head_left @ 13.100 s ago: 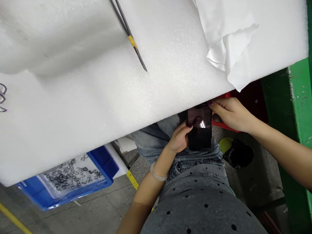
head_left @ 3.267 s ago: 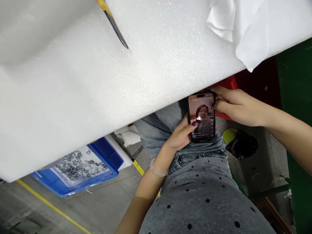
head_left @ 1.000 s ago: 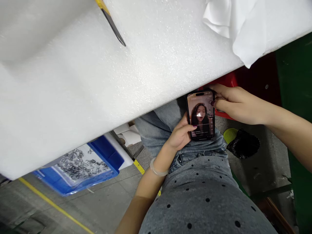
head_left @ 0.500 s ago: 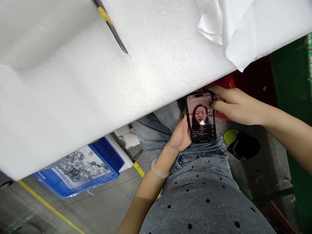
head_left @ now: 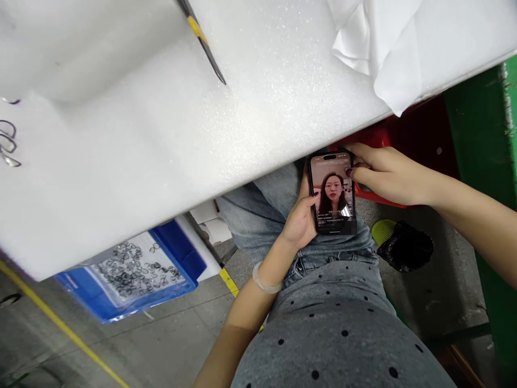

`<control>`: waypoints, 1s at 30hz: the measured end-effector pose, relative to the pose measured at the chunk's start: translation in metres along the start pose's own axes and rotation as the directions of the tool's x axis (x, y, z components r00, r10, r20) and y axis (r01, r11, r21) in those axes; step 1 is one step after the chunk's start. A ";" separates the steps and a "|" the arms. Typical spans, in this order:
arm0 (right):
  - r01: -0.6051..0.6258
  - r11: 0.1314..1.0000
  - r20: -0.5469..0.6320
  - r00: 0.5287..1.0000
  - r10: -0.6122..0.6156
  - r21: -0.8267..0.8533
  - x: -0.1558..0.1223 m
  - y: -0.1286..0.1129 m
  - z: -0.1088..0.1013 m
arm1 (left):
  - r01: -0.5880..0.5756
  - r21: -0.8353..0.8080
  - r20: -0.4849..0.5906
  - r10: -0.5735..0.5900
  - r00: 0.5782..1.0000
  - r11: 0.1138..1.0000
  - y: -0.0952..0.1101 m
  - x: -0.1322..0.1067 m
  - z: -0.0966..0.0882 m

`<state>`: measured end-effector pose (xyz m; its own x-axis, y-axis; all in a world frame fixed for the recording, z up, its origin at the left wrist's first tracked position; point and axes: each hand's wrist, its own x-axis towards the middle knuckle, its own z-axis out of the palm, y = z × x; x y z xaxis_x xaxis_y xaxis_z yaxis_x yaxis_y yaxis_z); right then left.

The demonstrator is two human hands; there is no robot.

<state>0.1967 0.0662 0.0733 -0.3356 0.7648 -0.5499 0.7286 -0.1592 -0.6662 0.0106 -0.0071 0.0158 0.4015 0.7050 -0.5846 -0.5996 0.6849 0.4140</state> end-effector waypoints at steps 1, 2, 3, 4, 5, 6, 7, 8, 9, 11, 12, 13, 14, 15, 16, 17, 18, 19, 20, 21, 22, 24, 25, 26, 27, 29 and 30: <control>-0.007 1.000 0.001 1.000 0.007 -0.010 0.000 0.000 0.000 | -0.007 0.000 0.004 0.007 1.000 1.000 -0.001 0.000 -0.001; -0.013 1.000 0.005 1.000 0.013 -0.020 0.000 -0.001 0.001 | -0.011 -0.005 0.011 0.011 1.000 1.000 -0.002 0.000 -0.002; -0.016 0.999 0.007 1.000 0.017 -0.030 0.000 -0.001 0.001 | -0.011 -0.012 0.019 0.011 1.000 1.000 -0.003 0.001 -0.003; -0.014 0.999 0.009 1.000 0.014 -0.039 0.000 0.000 0.001 | -0.010 -0.021 0.025 0.010 1.000 1.000 -0.004 0.001 -0.004; -0.004 0.999 0.008 1.000 0.005 -0.046 -0.001 0.000 0.002 | -0.010 -0.028 0.028 0.011 1.000 1.000 -0.005 0.000 -0.005; 0.013 0.999 0.005 1.000 -0.012 -0.050 -0.001 0.001 0.003 | -0.013 -0.033 0.026 0.014 1.000 0.999 -0.006 0.000 -0.006; 0.033 0.998 0.001 0.999 -0.033 -0.053 -0.001 0.002 0.003 | -0.018 -0.033 0.021 0.019 1.000 0.999 -0.006 0.000 -0.006; 0.051 0.997 -0.004 0.999 -0.051 -0.058 -0.001 0.003 0.004 | -0.025 -0.030 0.015 0.026 1.000 0.999 -0.006 -0.001 -0.006; 0.063 0.996 -0.007 0.998 -0.064 -0.068 -0.001 0.003 0.005 | -0.031 -0.025 0.010 0.031 0.999 0.999 -0.007 -0.001 -0.006; 0.068 0.993 -0.010 0.998 -0.070 -0.100 0.000 0.005 0.006 | -0.029 -0.020 0.002 0.029 1.000 0.999 -0.007 -0.002 -0.004; 0.063 0.991 -0.009 0.998 -0.064 -0.116 0.000 0.005 0.006 | -0.025 -0.021 0.000 0.025 1.000 0.999 -0.007 -0.003 -0.003; 0.056 0.990 -0.007 0.998 -0.058 -0.130 0.000 0.006 0.006 | -0.020 -0.024 -0.002 0.020 1.000 1.000 -0.007 -0.003 -0.002; 0.051 0.989 -0.005 0.999 -0.052 -0.141 0.000 0.006 0.006 | -0.018 -0.027 -0.002 0.018 1.000 0.999 -0.008 -0.003 -0.001; 0.047 0.988 -0.006 0.999 -0.049 -0.149 0.001 0.006 0.006 | -0.016 -0.029 -0.002 0.016 1.000 0.999 -0.008 -0.002 0.000; 0.046 0.987 -0.009 0.999 -0.048 -0.156 0.001 0.007 0.005 | -0.016 -0.028 -0.003 0.016 1.000 0.999 -0.008 -0.002 0.000; 0.048 0.986 -0.015 0.999 -0.051 -0.162 0.001 0.007 0.005 | -0.014 -0.025 -0.004 0.014 1.000 1.000 -0.009 -0.001 0.001; 0.054 0.985 -0.020 0.998 -0.058 -0.166 0.001 0.008 0.005 | -0.011 -0.020 -0.007 0.010 1.000 1.000 -0.009 -0.001 0.001; 0.062 0.984 -0.022 0.998 -0.066 -0.168 0.001 0.008 0.004 | -0.008 -0.016 -0.012 0.008 1.000 1.000 -0.009 0.000 0.000; 0.068 0.984 -0.017 0.997 -0.072 -0.167 0.001 0.009 0.004 | -0.007 -0.012 -0.018 0.006 1.000 1.000 -0.009 0.000 0.000; 0.074 0.983 -0.006 0.997 -0.076 -0.166 0.001 0.010 0.005 | -0.006 -0.010 -0.025 0.006 1.000 1.000 -0.009 0.001 -0.001; 0.079 0.983 0.004 0.997 -0.079 -0.166 0.001 0.010 0.005 | -0.006 -0.010 -0.030 0.006 1.000 1.000 -0.008 0.001 -0.001; 0.089 0.982 0.007 0.996 -0.089 -0.168 0.002 0.012 0.007 | -0.001 -0.009 -0.035 0.000 0.999 1.000 -0.006 0.001 -0.003; 0.096 0.982 0.001 0.995 -0.097 -0.164 0.002 0.012 0.007 | 0.006 -0.009 -0.032 -0.006 0.999 1.000 -0.005 0.002 -0.003; 0.104 0.983 0.002 0.994 -0.105 -0.152 0.002 0.012 0.007 | 0.009 -0.009 -0.027 -0.009 1.000 1.000 -0.005 0.002 -0.004; 0.109 0.985 0.009 0.994 -0.108 -0.134 0.001 0.012 0.007 | 0.011 -0.009 -0.023 -0.011 1.000 1.000 -0.004 0.002 -0.006; 0.114 0.990 0.030 0.993 -0.111 -0.086 0.000 0.011 0.005 | 0.018 -0.009 -0.031 -0.018 0.999 1.000 -0.003 0.003 -0.008; 0.119 0.991 0.039 0.992 -0.117 -0.065 -0.001 0.010 0.003 | 0.028 -0.008 -0.042 -0.028 0.999 1.000 -0.002 0.003 -0.009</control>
<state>0.2022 0.0623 0.0658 -0.4410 0.7536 -0.4875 0.7206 -0.0266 -0.6929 0.0068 -0.0083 0.0068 0.3884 0.6772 -0.6249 -0.5941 0.7024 0.3919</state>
